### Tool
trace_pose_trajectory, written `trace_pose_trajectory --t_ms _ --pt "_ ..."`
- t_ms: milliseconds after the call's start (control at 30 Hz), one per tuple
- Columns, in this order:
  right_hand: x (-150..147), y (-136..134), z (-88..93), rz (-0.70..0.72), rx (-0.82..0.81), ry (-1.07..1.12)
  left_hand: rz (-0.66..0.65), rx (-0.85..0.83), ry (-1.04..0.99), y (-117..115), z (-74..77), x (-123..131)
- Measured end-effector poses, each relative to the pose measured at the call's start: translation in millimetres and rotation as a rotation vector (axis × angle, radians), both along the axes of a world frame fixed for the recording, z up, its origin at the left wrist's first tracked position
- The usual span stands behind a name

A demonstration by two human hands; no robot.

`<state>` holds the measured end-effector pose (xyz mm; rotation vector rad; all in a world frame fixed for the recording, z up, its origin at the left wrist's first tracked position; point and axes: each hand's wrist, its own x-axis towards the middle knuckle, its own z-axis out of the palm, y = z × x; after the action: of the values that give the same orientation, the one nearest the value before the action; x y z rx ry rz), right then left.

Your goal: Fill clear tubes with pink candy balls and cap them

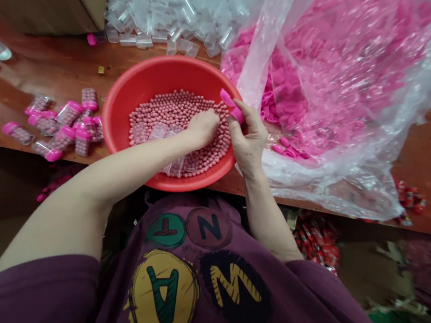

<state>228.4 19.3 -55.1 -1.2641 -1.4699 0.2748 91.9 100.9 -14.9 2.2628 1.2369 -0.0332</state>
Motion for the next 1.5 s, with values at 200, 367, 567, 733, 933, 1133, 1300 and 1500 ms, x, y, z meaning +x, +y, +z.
trace_pose_trajectory --t_ms 200,367,567,733,933,1133,1300,1500 --pt "3.9 -1.5 1.2 -0.006 -0.081 0.157 0.223 -0.477 -0.409 4.7 16.8 -27.2" --pt "1.6 -0.8 19.5 0.083 -0.209 0.195 0.412 -0.98 -0.928 -6.3 27.6 -59.5" --pt "-16.0 22.0 25.9 0.167 -0.289 0.218 0.399 -1.151 -1.229 -32.5 43.2 -85.5" --pt "-33.0 29.8 34.6 0.251 -0.348 0.266 0.583 -1.093 -1.31 -53.5 46.2 -96.2" --pt "-51.3 19.8 54.4 0.327 -0.245 0.147 0.752 -0.955 -1.326 -64.7 39.9 -106.8" --pt "-54.9 17.7 57.5 0.398 -0.188 0.008 0.777 -0.931 -1.342 -66.8 41.5 -111.2" --pt "-49.1 18.7 54.6 0.444 -0.245 -0.076 0.801 -0.924 -1.322 -65.8 36.8 -113.6" --pt "-46.4 19.8 48.2 0.288 -0.192 -0.081 0.811 -0.952 -1.356 -64.7 40.0 -117.1"
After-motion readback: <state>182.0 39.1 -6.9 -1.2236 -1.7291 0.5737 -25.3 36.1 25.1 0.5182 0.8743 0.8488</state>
